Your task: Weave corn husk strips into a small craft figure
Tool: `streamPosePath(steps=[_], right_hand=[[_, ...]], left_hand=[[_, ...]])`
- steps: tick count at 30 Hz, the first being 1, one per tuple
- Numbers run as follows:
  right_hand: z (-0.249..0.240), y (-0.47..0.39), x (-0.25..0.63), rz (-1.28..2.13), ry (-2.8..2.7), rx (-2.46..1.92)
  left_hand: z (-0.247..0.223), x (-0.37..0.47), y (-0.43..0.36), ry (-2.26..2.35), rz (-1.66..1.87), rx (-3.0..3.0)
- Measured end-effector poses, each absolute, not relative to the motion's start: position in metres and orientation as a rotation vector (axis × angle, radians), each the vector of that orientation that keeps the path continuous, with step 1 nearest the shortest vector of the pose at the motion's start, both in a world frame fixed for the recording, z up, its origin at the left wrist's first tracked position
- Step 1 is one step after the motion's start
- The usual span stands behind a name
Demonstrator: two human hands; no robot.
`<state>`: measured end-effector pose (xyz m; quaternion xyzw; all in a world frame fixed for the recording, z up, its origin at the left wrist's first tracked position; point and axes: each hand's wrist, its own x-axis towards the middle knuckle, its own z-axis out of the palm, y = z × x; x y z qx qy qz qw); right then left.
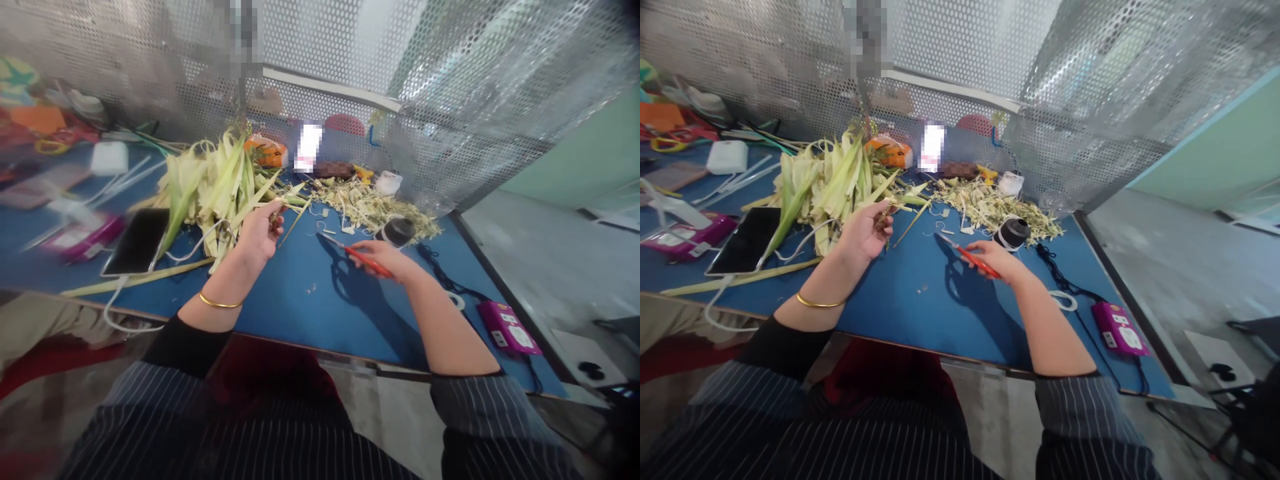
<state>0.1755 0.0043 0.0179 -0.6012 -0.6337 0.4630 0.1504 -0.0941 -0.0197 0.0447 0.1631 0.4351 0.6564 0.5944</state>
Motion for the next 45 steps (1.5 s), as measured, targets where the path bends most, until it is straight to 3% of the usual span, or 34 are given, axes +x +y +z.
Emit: streamPosePath(steps=[3,12,17,23,27,35,45], right_hand=[[0.023,0.018,0.165,1.035,-1.615,-1.845],[0.036,0.014,0.138,1.520,-1.584,-1.651],[0.026,0.043,0.139,1.227,-1.286,-1.704],[0.040,0.017,0.165,1.415,-1.504,-1.693],[0.038,0.004,0.169,1.057,-1.592,-1.800],[0.021,-0.013,0.119,0.933,-1.262,-1.080],[0.004,-0.022,0.118,1.167,-1.275,-1.074]], left_hand=[[0.046,-0.096,-0.021,0.962,1.520,0.367],[0.054,-0.095,-0.026,0.924,1.481,0.305],[0.052,-0.093,-0.029,0.912,1.449,0.324],[0.046,-0.087,-0.030,0.911,1.395,0.403],[0.044,-0.081,-0.032,0.902,1.366,0.438],[0.029,-0.069,-0.029,0.814,1.274,0.383],[0.010,-0.040,-0.031,0.842,1.202,0.436]])
